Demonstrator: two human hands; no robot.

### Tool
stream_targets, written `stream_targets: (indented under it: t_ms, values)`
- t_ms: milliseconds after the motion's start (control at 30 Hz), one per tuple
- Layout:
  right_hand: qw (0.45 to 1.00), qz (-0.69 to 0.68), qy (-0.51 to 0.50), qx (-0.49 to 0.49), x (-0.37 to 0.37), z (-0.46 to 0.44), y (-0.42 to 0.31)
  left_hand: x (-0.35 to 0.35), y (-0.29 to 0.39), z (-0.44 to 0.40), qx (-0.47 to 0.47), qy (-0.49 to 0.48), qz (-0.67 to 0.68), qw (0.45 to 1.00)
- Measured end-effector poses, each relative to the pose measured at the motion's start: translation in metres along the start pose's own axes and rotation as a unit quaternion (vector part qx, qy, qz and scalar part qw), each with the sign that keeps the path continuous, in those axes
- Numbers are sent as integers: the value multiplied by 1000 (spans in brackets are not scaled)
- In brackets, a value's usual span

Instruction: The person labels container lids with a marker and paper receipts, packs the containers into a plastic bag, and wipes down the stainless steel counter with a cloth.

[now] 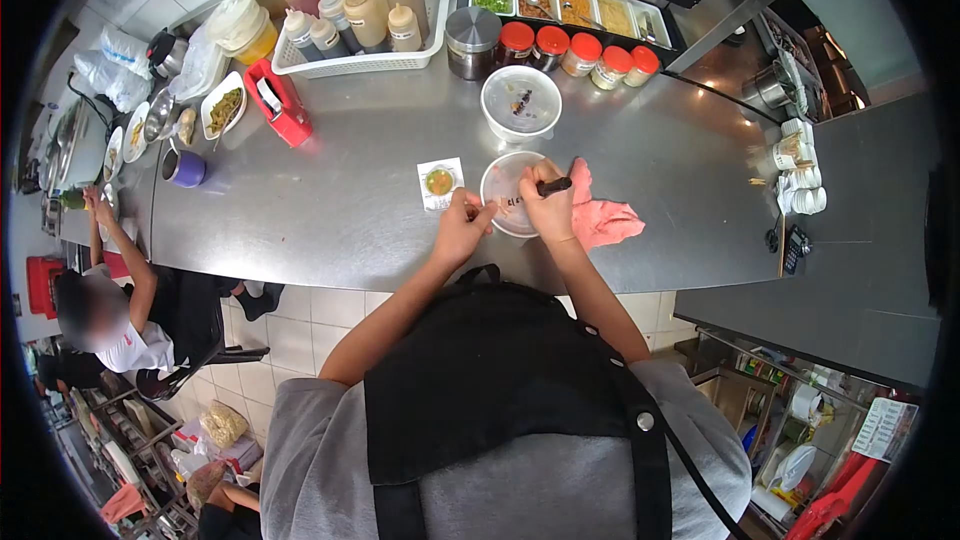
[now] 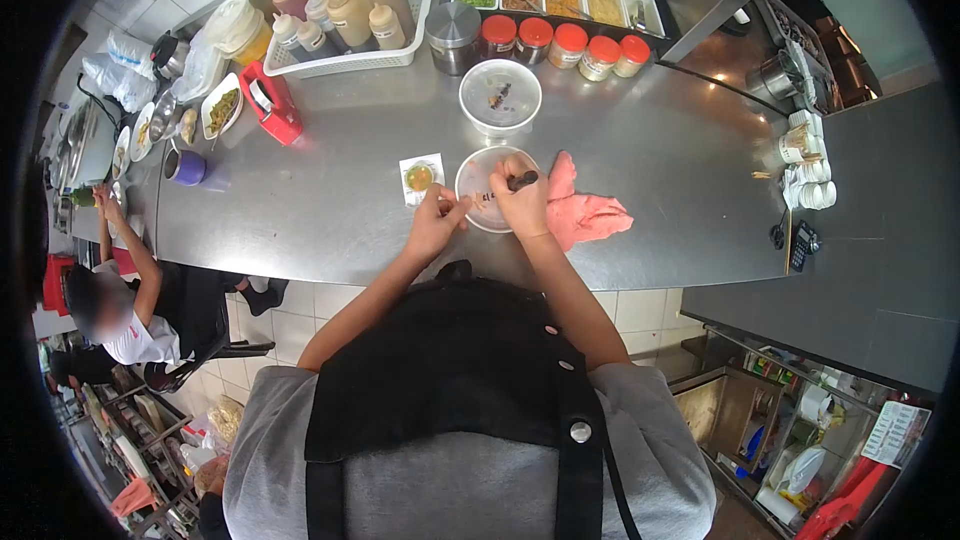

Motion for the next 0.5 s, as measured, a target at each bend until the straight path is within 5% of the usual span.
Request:
stream_targets:
  t_ms: [500]
  values:
    - [999, 10, 18, 37, -3, -1, 3, -1, 1, 2, -4, -1, -21, 1000]
Point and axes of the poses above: each hand's wrist, its own z-axis away from the middle knuckle, its own x-axis out of the palm, y = z × x, the point moved 5 cm from there along -z, towards the middle knuckle, and after that the axes turned 12 degrees about y, right-handed, at the moved point
